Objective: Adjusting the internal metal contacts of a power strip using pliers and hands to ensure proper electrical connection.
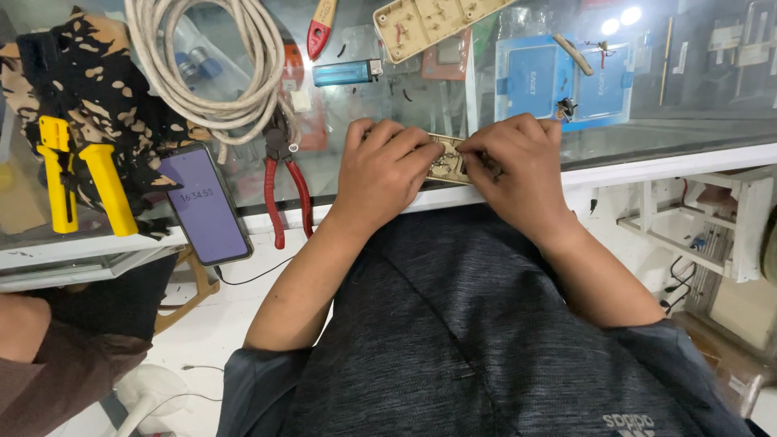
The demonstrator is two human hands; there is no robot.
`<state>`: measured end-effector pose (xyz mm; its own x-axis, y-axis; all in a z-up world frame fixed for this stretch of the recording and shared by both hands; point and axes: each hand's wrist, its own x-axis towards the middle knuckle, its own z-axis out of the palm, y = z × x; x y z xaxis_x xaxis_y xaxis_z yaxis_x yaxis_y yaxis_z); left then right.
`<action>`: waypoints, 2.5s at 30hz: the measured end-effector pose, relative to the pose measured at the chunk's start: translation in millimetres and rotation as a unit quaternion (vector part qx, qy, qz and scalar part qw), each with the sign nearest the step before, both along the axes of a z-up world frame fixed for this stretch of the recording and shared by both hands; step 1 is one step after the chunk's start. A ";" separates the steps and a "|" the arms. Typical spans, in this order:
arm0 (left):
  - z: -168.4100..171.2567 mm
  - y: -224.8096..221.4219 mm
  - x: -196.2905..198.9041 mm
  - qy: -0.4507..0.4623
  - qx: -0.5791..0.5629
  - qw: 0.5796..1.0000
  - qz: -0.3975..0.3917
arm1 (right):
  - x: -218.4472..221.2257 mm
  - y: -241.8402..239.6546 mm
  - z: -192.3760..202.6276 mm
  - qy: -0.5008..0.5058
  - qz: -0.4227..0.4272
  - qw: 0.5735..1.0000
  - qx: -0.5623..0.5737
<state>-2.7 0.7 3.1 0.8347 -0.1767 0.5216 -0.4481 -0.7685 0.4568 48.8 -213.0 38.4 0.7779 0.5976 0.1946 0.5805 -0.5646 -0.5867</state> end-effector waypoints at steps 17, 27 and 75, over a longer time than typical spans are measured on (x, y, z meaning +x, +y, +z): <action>-6.3 -1.6 2.5 -0.008 0.018 1.000 -0.003 | 2.7 3.6 -31.4 -0.098 -0.014 0.994 -0.051; -2.9 -1.6 -0.3 0.016 0.016 1.000 -0.004 | 22.6 5.2 17.8 0.072 0.060 0.994 -0.051; 40.4 -19.2 23.8 0.277 0.121 0.953 0.018 | 14.8 -10.4 -40.8 -0.023 0.076 0.982 0.169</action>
<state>21.1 -18.5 43.5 0.9778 -0.2029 -0.0530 -0.1621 -0.8916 0.4228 63.6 -223.3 -2.4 0.6702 0.6013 0.4350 0.6734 -0.2463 -0.6971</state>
